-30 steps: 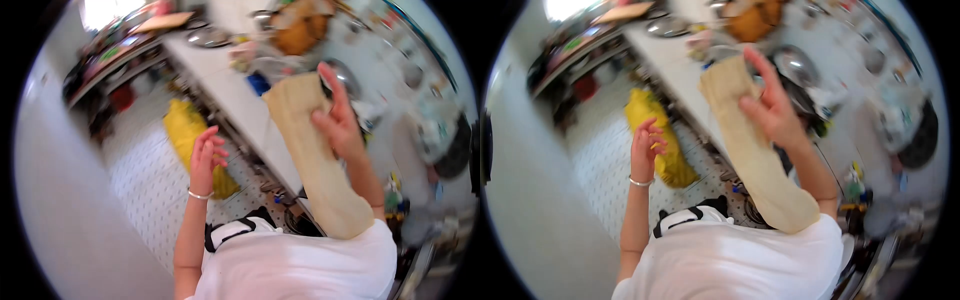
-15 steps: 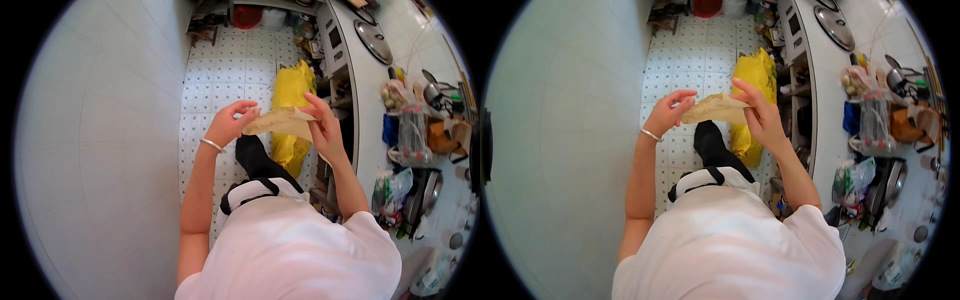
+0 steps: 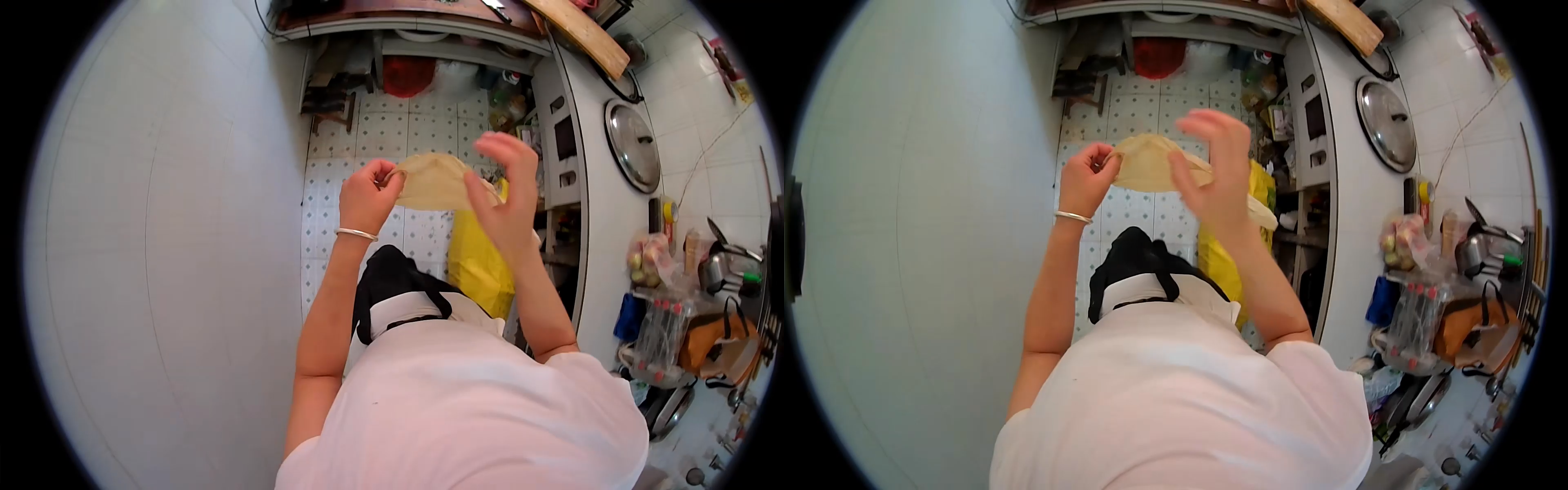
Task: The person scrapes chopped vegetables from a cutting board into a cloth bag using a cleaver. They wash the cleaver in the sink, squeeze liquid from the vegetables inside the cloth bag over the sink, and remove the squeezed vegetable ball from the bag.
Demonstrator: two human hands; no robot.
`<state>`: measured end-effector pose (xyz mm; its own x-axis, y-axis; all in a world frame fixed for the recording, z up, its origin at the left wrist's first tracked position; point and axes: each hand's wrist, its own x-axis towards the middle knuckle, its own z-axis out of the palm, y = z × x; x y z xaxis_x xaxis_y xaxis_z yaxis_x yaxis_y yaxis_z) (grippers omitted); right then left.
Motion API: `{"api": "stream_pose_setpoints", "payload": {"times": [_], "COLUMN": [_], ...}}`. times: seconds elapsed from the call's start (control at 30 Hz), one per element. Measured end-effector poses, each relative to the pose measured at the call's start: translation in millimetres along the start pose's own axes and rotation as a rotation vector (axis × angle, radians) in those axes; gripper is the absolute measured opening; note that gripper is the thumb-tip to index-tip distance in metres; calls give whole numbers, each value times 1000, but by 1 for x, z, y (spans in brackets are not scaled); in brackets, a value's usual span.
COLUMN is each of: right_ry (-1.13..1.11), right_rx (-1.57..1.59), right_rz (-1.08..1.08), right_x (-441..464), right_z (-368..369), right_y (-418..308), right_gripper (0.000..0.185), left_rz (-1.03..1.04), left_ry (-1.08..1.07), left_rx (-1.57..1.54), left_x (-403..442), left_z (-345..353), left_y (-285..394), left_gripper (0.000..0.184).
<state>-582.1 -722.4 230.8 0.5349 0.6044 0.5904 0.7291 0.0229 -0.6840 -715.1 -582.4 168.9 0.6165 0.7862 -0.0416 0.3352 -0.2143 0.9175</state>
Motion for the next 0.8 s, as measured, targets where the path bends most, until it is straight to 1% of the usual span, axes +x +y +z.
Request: {"api": "stream_pose_setpoints", "payload": {"times": [0.07, 0.1, 0.17, 0.2, 0.23, 0.27, 0.3, 0.37, 0.4, 0.47, 0.5, 0.57, 0.6, 0.63, 0.67, 0.7, 0.73, 0.77, 0.8], "right_ry": [-63, -55, -267, -254, -270, -289, -282, -255, -254, -235, -237, -335, -314, -341, -369, -379, -509, -638, -665], "right_rx": [-107, -111, 43, 32, 13, -4, -14, 208, 198, 307, 305, 453, 234, 94, -45, -32, -58, -83, -149], "right_rz": [-348, -350, -352, -366, -300, -230, -239, 176, 175, 231, 237, 481, 354, 272, 187, 200, 243, 273, 237], "right_x": [31, 48, 80, 96, 110, 127, 144, 186, 209, 254, 279, 325, 345, 362, 377, 389, 403, 421, 434], "right_z": [22, 38, 72, 84, 99, 111, 120, 138, 145, 155, 158, 164, 165, 166, 168, 169, 170, 172, 175], "right_y": [13, 22, 51, 74, 101, 124, 140, 168, 182, 209, 225, 261, 283, 306, 327, 338, 350, 362, 373], "right_gripper": [29, 29, 21, 21, 20, 18, 18, 16, 16, 10, 10, 9, 11, 13, 15, 15, 19, 24, 33], "left_rz": [47, 56, 101, 131, 66, 83, 77, 68, 73, 42, 72, 48, 32, -9, 44, 22, 4, -29, -59], "left_ry": [39, 36, -44, -79, -113, -112, -124, -131, -135, -148, -134, -132, -127, -113, -68, -56, -38, -39, -38], "left_rx": [124, 125, 171, 192, 87, 82, 34, -67, -75, -142, -103, -137, -166, -217, -176, -186, -197, -304, -409], "left_x": [46, 69, 119, 148, 176, 201, 227, 285, 310, 359, 383, 429, 450, 469, 491, 512, 534, 558, 579], "left_z": [10, 14, 20, 23, 25, 28, 30, 37, 39, 43, 44, 48, 50, 51, 53, 54, 54, 55, 56], "left_y": [-1, -1, -1, 2, 5, 6, 5, 5, 7, 16, 22, 31, 34, 39, 43, 47, 48, 49, 51], "left_gripper": [19, 19, 18, 17, 16, 16, 16, 16, 16, 12, 12, 14, 15, 17, 17, 18, 18, 18, 18]}}
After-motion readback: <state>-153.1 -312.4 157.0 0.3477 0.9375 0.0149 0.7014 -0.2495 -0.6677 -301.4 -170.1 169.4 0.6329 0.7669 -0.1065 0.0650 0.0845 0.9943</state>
